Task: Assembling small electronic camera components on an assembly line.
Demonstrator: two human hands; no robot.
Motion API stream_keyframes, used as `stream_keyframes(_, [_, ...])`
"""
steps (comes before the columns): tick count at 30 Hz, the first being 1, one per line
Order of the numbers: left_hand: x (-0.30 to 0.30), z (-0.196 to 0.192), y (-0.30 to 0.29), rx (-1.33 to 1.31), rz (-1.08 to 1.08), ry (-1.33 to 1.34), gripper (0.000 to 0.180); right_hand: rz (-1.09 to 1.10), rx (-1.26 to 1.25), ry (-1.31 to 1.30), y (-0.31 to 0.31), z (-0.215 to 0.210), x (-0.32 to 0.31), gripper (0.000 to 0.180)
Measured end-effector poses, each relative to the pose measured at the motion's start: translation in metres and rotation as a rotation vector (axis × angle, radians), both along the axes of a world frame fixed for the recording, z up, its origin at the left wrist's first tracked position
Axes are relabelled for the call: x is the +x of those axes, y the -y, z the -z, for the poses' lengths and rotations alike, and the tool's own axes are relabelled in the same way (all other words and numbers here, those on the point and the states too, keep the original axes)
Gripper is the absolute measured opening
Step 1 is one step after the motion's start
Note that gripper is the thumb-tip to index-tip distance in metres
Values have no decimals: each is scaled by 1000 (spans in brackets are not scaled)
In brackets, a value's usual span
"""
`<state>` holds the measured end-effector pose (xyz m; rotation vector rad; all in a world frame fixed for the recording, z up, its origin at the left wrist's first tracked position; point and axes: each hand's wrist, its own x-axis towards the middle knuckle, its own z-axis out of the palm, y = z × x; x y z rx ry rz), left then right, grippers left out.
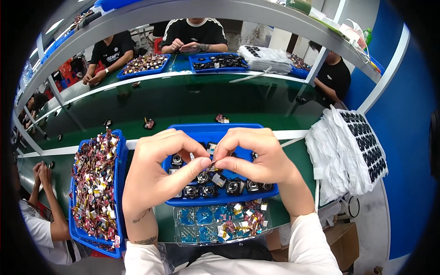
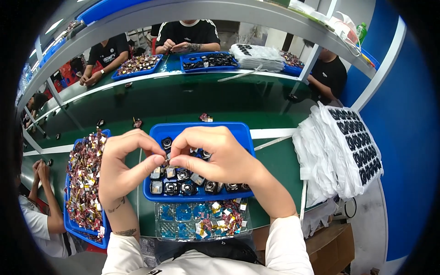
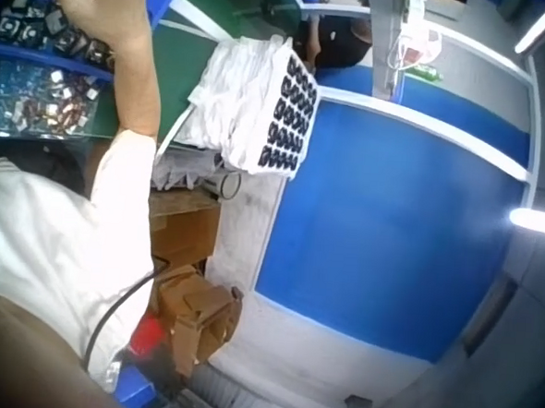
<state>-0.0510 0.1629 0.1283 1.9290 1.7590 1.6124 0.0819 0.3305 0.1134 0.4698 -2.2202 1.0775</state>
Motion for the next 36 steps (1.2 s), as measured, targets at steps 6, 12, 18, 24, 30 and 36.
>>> stream_keyframes(6, [1,5,-3,-23,-121,-147,9,109,-157,-3,-3,15,0,8])
stream_keyframes(12, [14,1,-22,-55,-150,61,12,48,-271,106,-12,18,0,9])
stream_keyframes(18, [3,15,-23,30,-32,230,12,-34,-483,216,-14,13,3,17])
stream_keyframes(24, [7,18,-25,-57,8,425,13,183,-293,0,-18,18,3,10])
stream_keyframes(30, [17,15,-23,-92,-181,81,15,250,-181,-53,-12,16,1,6])
stream_keyframes(36, [19,21,-31,25,-275,8,11,241,-358,-14,-12,22,-1,6])
